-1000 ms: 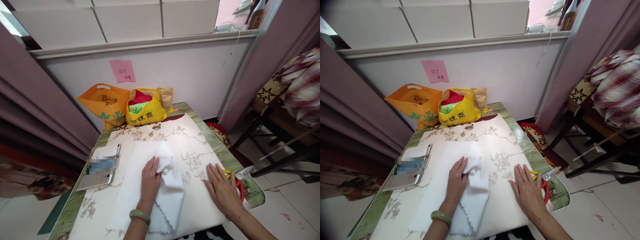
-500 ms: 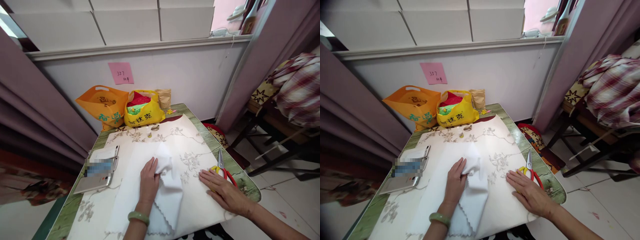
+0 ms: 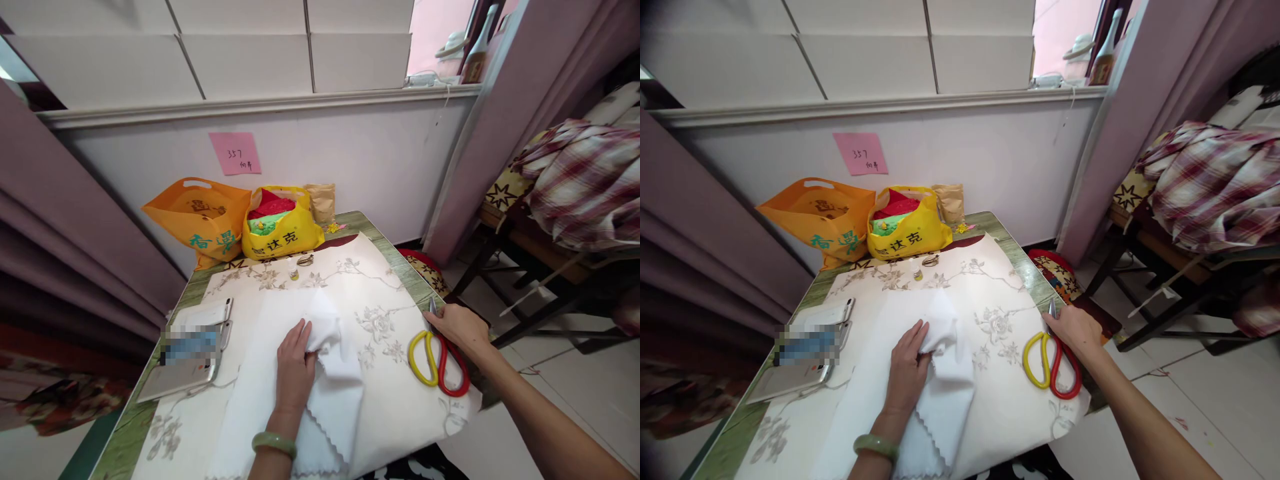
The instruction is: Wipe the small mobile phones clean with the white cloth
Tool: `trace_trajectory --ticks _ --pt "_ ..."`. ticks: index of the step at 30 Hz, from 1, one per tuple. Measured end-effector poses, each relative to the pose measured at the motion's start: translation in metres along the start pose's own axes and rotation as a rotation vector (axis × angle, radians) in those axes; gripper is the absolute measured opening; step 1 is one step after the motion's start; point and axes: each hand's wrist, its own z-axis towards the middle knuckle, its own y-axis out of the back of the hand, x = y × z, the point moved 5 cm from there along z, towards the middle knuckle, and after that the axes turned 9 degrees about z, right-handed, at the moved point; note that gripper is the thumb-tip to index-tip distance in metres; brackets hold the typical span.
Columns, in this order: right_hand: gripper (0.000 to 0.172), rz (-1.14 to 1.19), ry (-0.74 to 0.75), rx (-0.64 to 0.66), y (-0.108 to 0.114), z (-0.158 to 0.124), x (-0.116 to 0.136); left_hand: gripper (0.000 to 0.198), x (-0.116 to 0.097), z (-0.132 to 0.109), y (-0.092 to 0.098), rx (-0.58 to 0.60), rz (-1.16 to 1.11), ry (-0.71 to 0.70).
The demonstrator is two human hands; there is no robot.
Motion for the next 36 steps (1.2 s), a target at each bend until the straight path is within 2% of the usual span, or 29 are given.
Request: trace_trajectory --ticks 3,7,11,14,19,24,31,36 --pt "0.045 -0.002 0.01 -0.066 0.0 -0.004 0.002 0.056 0.001 0.0 0.0 -0.007 -0.002 -0.007" --pt "0.046 -0.017 0.155 -0.177 0.003 -0.015 0.02 0.056 0.002 0.0 -0.001 -0.013 -0.003 0.004" --pt "0.041 -0.106 0.334 -0.148 -0.008 -0.02 0.05 0.055 0.001 0.0 0.0 -0.008 -0.002 0.002" --pt "0.038 -0.181 0.392 -0.102 -0.02 -0.018 0.059 0.056 0.0 -0.001 0.001 -0.006 -0.003 -0.005" --pt "0.033 -0.261 0.479 -0.119 -0.031 -0.015 0.046 0.057 0.0 -0.003 0.0 -0.007 0.004 0.011" --pt "0.034 -0.221 0.501 -0.059 -0.038 -0.01 0.024 0.056 0.0 -0.005 0.003 -0.009 0.045 0.092" --pt "0.038 -0.197 0.377 -0.07 -0.04 -0.008 0.01 0.058 -0.004 -0.008 0.006 0.031 0.057 0.122" --pt "0.049 -0.121 0.249 -0.097 -0.041 -0.007 -0.005 0.06 -0.005 -0.009 0.005 0.05 0.076 0.127"
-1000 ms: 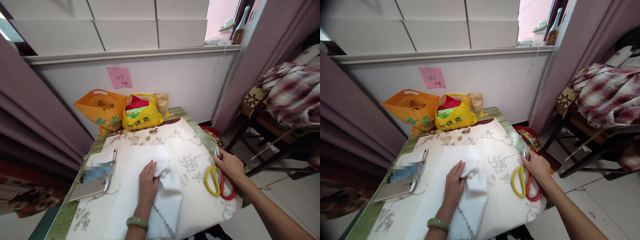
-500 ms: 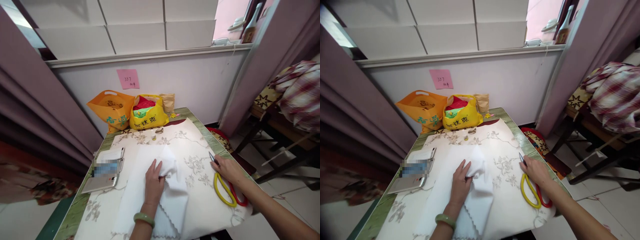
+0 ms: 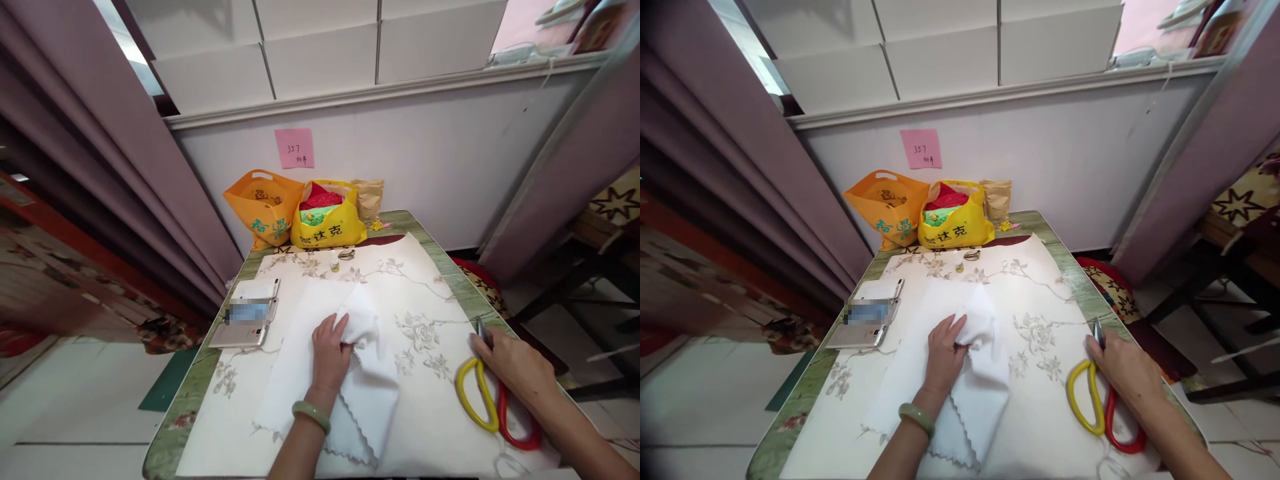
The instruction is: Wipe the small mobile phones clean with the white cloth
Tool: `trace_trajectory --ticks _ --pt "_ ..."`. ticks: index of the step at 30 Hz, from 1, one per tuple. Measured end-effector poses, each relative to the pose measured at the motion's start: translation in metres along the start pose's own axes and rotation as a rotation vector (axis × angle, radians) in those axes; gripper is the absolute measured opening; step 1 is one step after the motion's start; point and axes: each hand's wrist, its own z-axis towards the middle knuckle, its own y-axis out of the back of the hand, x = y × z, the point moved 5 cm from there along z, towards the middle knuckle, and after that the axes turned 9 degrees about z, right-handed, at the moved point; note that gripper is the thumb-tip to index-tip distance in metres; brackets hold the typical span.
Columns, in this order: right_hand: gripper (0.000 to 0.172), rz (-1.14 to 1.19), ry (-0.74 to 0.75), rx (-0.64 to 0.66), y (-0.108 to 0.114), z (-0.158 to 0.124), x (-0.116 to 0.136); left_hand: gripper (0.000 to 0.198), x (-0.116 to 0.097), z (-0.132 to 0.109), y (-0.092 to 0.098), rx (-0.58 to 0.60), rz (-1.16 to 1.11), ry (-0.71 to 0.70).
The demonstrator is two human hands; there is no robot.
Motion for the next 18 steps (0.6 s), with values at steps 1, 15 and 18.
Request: trace_trajectory --ticks 1,15,18 --pt "0.052 0.011 -0.04 0.002 0.0 0.002 -0.003 0.06 0.0 0.0 0.0 0.0 0.002 0.0" --pt "0.048 0.142 -0.217 -0.086 0.02 0.115 0.054 0.059 0.007 0.005 -0.003 -0.043 -0.009 -0.04" --pt "0.051 0.177 -0.223 -0.095 0.023 0.152 0.065 0.06 0.007 0.005 -0.003 -0.049 -0.001 -0.041"
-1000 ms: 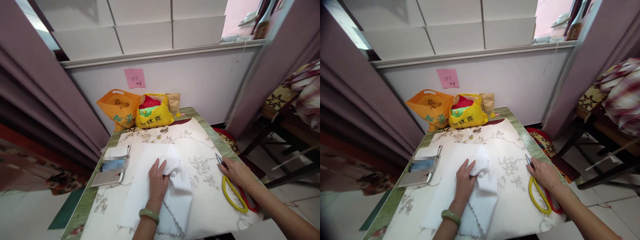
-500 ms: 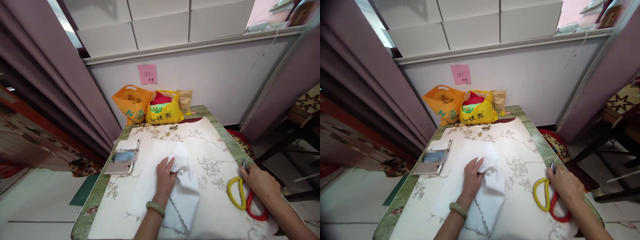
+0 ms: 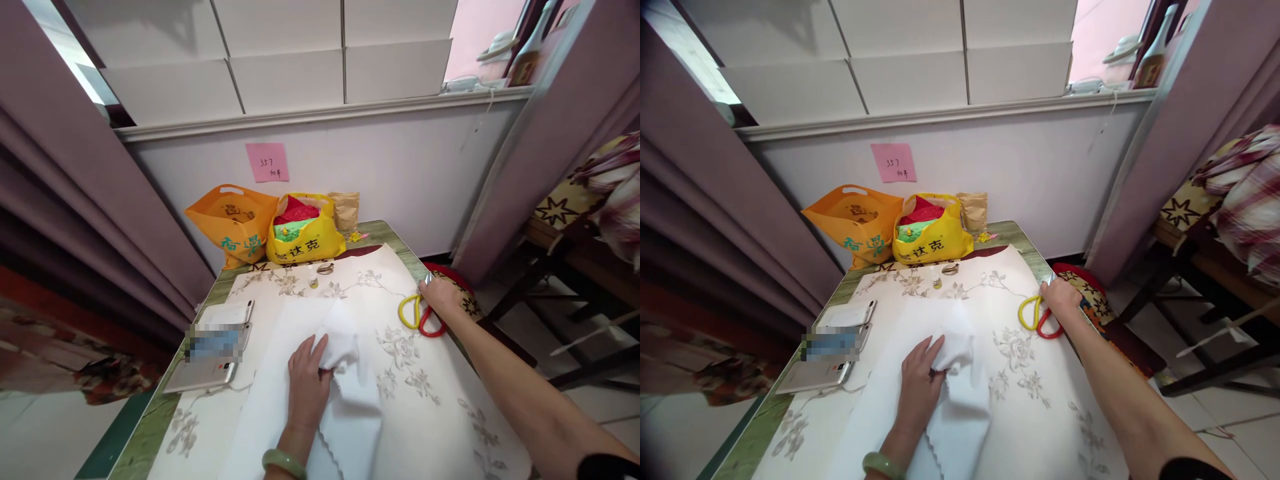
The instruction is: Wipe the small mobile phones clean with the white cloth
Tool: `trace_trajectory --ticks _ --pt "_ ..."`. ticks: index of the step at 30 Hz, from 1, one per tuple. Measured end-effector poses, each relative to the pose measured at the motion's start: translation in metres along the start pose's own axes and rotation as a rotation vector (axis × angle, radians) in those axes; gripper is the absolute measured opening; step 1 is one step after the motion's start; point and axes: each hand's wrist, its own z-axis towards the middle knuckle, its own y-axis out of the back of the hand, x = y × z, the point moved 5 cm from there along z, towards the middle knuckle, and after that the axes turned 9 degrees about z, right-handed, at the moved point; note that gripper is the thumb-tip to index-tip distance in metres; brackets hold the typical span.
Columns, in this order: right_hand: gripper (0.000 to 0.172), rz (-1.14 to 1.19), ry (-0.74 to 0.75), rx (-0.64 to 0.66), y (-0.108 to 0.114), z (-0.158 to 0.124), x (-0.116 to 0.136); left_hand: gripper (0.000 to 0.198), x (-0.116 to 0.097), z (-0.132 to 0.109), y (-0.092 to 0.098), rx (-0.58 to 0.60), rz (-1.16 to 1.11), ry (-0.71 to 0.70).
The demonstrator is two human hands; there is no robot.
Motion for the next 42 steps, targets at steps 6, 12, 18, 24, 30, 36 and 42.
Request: trace_trajectory --ticks 6,12,18,24,30,36,42 --pt "0.054 0.07 -0.025 0.046 -0.004 0.056 0.028 0.067 0.003 0.0 -0.001 -0.014 0.028 -0.014" --pt "0.054 0.062 0.032 0.061 0.002 0.066 0.027 0.067 0.004 0.002 -0.003 -0.007 0.04 -0.02" --pt "0.043 -0.004 0.194 0.097 0.014 -0.003 -0.026 0.061 0.001 0.006 -0.001 0.003 0.044 -0.031" --pt "0.038 -0.143 0.278 0.126 0.021 -0.095 -0.08 0.055 -0.002 0.008 -0.001 -0.005 0.061 -0.034" --pt "0.039 -0.251 0.292 0.123 0.032 -0.126 -0.085 0.055 -0.003 0.006 0.0 -0.003 0.047 -0.036" --pt "0.048 -0.21 0.299 -0.102 0.073 -0.123 -0.038 0.061 -0.006 0.004 0.0 0.011 0.03 -0.003" --pt "0.041 0.624 0.656 0.093 0.025 -0.159 0.102 0.064 -0.007 0.0 0.003 0.045 0.033 0.101"
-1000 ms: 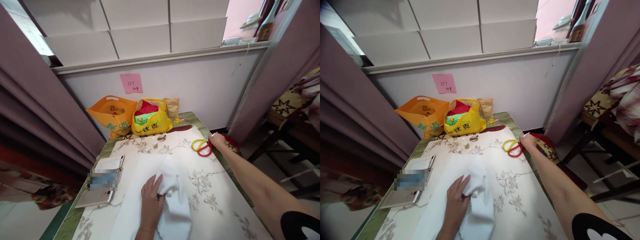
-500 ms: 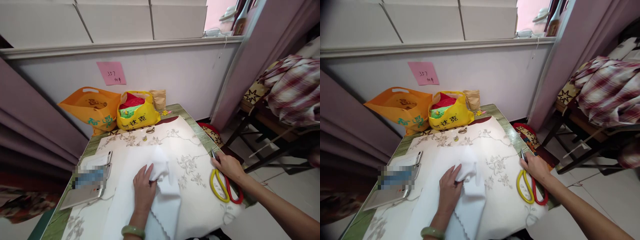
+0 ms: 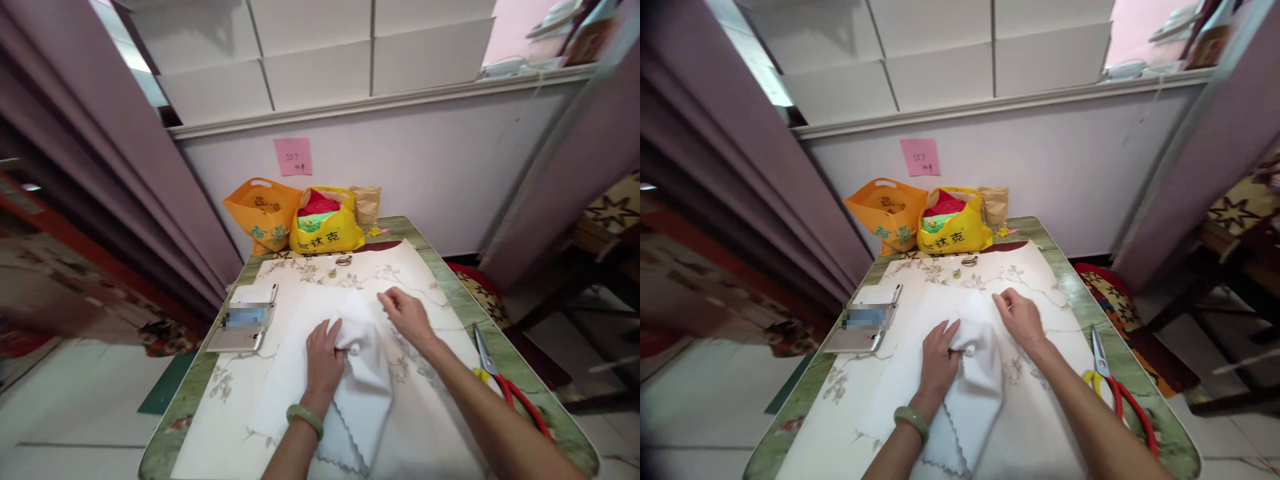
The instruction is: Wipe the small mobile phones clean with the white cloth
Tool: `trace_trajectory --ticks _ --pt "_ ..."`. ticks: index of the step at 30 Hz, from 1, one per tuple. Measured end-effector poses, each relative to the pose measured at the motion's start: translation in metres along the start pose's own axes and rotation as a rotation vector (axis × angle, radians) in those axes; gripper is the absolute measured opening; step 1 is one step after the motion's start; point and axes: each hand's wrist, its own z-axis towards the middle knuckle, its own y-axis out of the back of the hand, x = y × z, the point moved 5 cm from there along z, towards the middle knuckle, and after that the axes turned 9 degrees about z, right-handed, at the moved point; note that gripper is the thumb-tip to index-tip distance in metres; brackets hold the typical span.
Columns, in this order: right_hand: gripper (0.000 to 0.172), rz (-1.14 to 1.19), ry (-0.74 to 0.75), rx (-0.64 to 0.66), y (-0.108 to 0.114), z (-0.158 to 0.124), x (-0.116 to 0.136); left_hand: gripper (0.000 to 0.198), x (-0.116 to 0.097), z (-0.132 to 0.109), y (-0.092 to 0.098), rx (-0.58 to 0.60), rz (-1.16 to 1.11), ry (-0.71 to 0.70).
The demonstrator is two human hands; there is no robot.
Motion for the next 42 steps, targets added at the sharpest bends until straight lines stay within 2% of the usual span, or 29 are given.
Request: trace_trajectory --ticks 3,6,9,11,15,17,21,25,28,30,34,35,36,37,38,41,42 --pt "0.034 0.206 0.073 0.084 -0.076 -0.002 0.023 0.067 0.008 -0.003 0.004 -0.021 0.007 0.099" --pt "0.024 0.198 0.27 0.136 -0.123 -0.018 0.041 0.068 0.02 -0.008 0.01 -0.052 0.009 0.175" --pt "0.016 0.155 0.356 0.106 -0.141 -0.029 0.043 0.067 0.033 -0.015 0.017 -0.055 0.002 0.199" --pt "0.018 0.167 0.363 0.101 -0.148 -0.029 0.041 0.066 0.039 -0.021 0.021 -0.054 0.01 0.201" --pt "0.017 0.249 0.527 0.306 -0.167 -0.016 0.049 0.063 0.048 -0.028 0.026 -0.136 0.06 0.332" --pt "0.016 0.289 0.525 0.325 -0.165 -0.006 0.05 0.062 0.046 -0.023 0.023 -0.161 0.048 0.369" --pt "0.024 0.325 0.414 0.184 -0.138 0.001 0.044 0.069 0.039 0.001 0.016 -0.121 -0.088 0.282" --pt "0.033 0.292 0.531 0.35 -0.133 -0.018 0.046 0.09 0.048 0.016 0.016 -0.06 -0.227 0.26" --pt "0.026 0.294 0.42 0.374 -0.137 -0.016 0.029 0.089 0.055 0.018 0.018 -0.065 -0.256 0.276" --pt "0.029 0.312 0.289 0.264 -0.132 -0.007 0.012 0.086 0.056 0.017 0.018 -0.08 -0.256 0.279" --pt "0.037 0.328 -0.148 -0.264 -0.101 0.004 -0.026 0.083 0.048 0.016 0.017 -0.016 -0.233 0.183" --pt "0.038 0.32 -0.189 -0.348 -0.096 0.002 -0.027 0.082 0.046 0.016 0.017 0.001 -0.222 0.151" --pt "0.037 0.319 -0.166 -0.368 -0.094 0.0 -0.023 0.081 0.045 0.017 0.016 0.009 -0.208 0.128" --pt "0.036 0.326 -0.084 -0.322 -0.096 -0.001 -0.014 0.08 0.044 0.018 0.017 0.007 -0.191 0.116" --pt "0.034 0.335 0.045 -0.207 -0.101 -0.003 -0.002 0.08 0.045 0.019 0.017 -0.002 -0.169 0.114" --pt "0.031 0.312 0.516 0.328 -0.127 -0.018 0.037 0.082 0.045 0.02 0.017 -0.02 -0.098 0.112" --pt "0.031 0.278 0.616 0.458 -0.133 -0.024 0.043 0.084 0.045 0.021 0.016 -0.022 -0.084 0.115"
